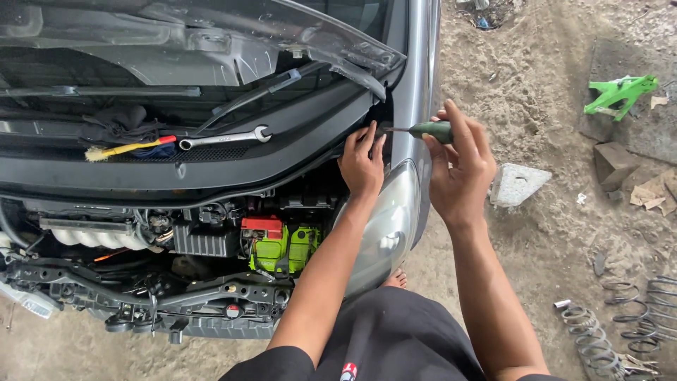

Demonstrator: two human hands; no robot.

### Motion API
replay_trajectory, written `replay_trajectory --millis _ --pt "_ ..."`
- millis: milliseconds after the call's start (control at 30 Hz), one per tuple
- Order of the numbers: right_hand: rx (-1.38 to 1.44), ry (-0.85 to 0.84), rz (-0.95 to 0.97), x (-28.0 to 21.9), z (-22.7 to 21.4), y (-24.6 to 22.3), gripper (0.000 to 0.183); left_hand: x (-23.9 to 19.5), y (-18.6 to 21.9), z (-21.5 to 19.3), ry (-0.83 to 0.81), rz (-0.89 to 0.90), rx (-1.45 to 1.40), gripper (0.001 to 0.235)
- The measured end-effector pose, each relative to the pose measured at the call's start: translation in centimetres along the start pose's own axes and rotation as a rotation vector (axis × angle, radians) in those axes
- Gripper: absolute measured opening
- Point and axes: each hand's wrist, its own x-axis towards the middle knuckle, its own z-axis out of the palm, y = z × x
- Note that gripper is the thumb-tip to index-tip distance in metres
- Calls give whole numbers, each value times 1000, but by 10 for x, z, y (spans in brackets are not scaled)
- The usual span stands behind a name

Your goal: The person uses a screwdriver to loosen and remove screws from the front of a car engine bay. They work on the area near the battery and the front support beam, removing fasteners to detach a component.

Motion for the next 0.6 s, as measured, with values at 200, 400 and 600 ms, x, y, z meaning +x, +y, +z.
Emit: replay_trajectory --millis 200,400,600 --pt "-77 17 -3 -3 8 4 42 12 3 4 17 83 -113 27" --pt "-294 -50 -115 13 11 -5 36 9 19 1 54 90 42 23" --pt "-228 -106 -124 24 23 2 30 10 22 -4 92 151 179 25"
